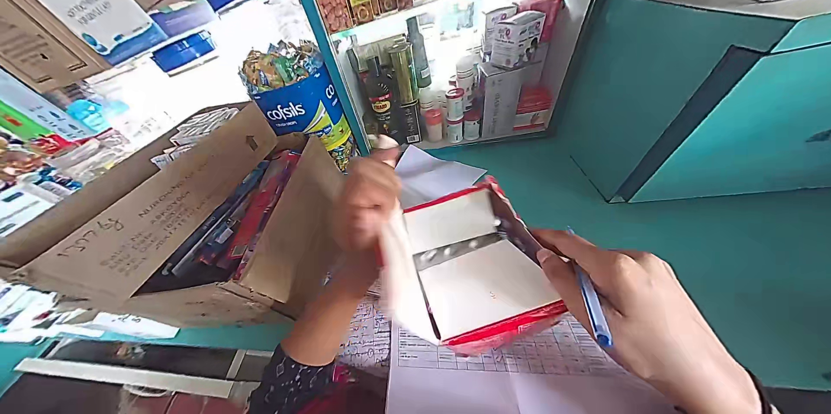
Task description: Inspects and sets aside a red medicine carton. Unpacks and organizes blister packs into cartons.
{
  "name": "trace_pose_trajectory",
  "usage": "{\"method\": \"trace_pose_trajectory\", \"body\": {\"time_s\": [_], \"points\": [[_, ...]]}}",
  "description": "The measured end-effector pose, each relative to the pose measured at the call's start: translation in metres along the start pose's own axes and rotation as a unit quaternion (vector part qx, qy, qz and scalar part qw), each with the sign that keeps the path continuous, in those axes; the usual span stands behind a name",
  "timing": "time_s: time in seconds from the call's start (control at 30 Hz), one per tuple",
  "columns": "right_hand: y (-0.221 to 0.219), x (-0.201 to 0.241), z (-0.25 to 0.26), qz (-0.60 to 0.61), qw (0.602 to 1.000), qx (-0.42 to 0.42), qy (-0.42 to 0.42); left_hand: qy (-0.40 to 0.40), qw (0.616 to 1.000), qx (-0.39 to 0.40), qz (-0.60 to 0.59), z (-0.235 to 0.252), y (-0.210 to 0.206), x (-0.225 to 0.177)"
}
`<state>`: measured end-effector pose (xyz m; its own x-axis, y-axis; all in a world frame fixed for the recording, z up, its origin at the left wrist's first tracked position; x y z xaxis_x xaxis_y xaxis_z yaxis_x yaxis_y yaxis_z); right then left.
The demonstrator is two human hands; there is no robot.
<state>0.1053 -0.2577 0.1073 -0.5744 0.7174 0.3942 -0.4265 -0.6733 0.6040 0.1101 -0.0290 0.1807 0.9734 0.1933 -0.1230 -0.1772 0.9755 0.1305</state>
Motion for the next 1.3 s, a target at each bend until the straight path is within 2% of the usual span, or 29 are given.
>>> {"method": "trace_pose_trajectory", "body": {"time_s": [0.1, 0.2, 0.37, 0.47, 0.53, 0.6, 0.67, 0.73, 0.83, 0.87, 0.9, 1.0, 1.13, 1.17, 1.23, 1.3], "points": [[-0.004, -0.016, -0.012, 0.017, 0.999, 0.017, -0.033, 0.007, 0.998, -0.008, -0.058, 0.01, 0.038, 0.002], [0.0, -0.015, -0.018, 0.027, 1.0, -0.009, -0.005, 0.018, 0.999, -0.004, -0.045, -0.008, 0.056, 0.004], [-0.003, -0.001, -0.015, 0.06, 0.992, 0.014, 0.113, 0.194, 0.978, 0.071, 0.012, -0.039, 0.086, -0.001], [-0.008, 0.004, -0.013, 0.064, 0.991, 0.014, 0.121, 0.349, 0.914, 0.17, 0.12, -0.074, 0.102, 0.008], [-0.01, 0.003, -0.01, 0.104, 0.989, 0.035, 0.099, 0.383, 0.857, 0.289, 0.189, -0.089, 0.091, 0.008], [-0.012, -0.003, -0.007, 0.189, 0.979, 0.036, 0.068, 0.348, 0.824, 0.352, 0.276, -0.091, 0.07, 0.007], [-0.005, -0.01, -0.003, 0.316, 0.947, 0.022, 0.042, 0.276, 0.832, 0.358, 0.322, -0.083, 0.049, 0.002], [0.011, -0.002, -0.001, 0.435, 0.898, 0.029, 0.066, 0.186, 0.859, 0.377, 0.293, -0.07, 0.029, -0.006], [0.02, 0.018, -0.018, 0.571, 0.8, 0.163, 0.091, 0.117, 0.871, 0.439, 0.186, -0.057, 0.004, -0.018], [0.019, 0.022, -0.024, 0.56, 0.798, 0.195, 0.106, 0.108, 0.867, 0.451, 0.182, -0.054, -0.003, -0.018], [0.018, 0.025, -0.029, 0.526, 0.815, 0.207, 0.131, 0.107, 0.862, 0.459, 0.188, -0.053, -0.008, -0.017], [0.02, 0.032, -0.035, 0.384, 0.89, 0.18, 0.168, 0.114, 0.835, 0.491, 0.22, -0.052, -0.019, -0.007], [0.03, 0.028, -0.019, 0.158, 0.981, 0.1, 0.053, 0.104, 0.815, 0.507, 0.262, -0.047, -0.033, -0.005], [0.03, 0.028, -0.011, 0.084, 0.992, 0.077, 0.051, 0.104, 0.806, 0.512, 0.279, -0.046, -0.036, -0.005], [0.019, 0.031, 0.003, -0.034, 0.991, 0.074, 0.105, 0.108, 0.796, 0.51, 0.308, -0.043, -0.041, -0.003], [-0.003, 0.037, 0.009, -0.057, 0.974, 0.11, 0.191, 0.138, 0.797, 0.498, 0.313, -0.039, -0.042, 0.004]]}}
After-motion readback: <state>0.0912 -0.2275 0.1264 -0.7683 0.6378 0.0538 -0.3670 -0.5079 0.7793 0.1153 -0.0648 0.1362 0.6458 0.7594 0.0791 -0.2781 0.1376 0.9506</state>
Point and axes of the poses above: each hand's wrist, its own z-axis towards the middle knuckle, its own y-axis out of the back of the hand, x = y × z, the point moved 8 cm from there along z, towards the middle knuckle, and after that the axes turned 6 degrees about -x, right-handed, at the moved point
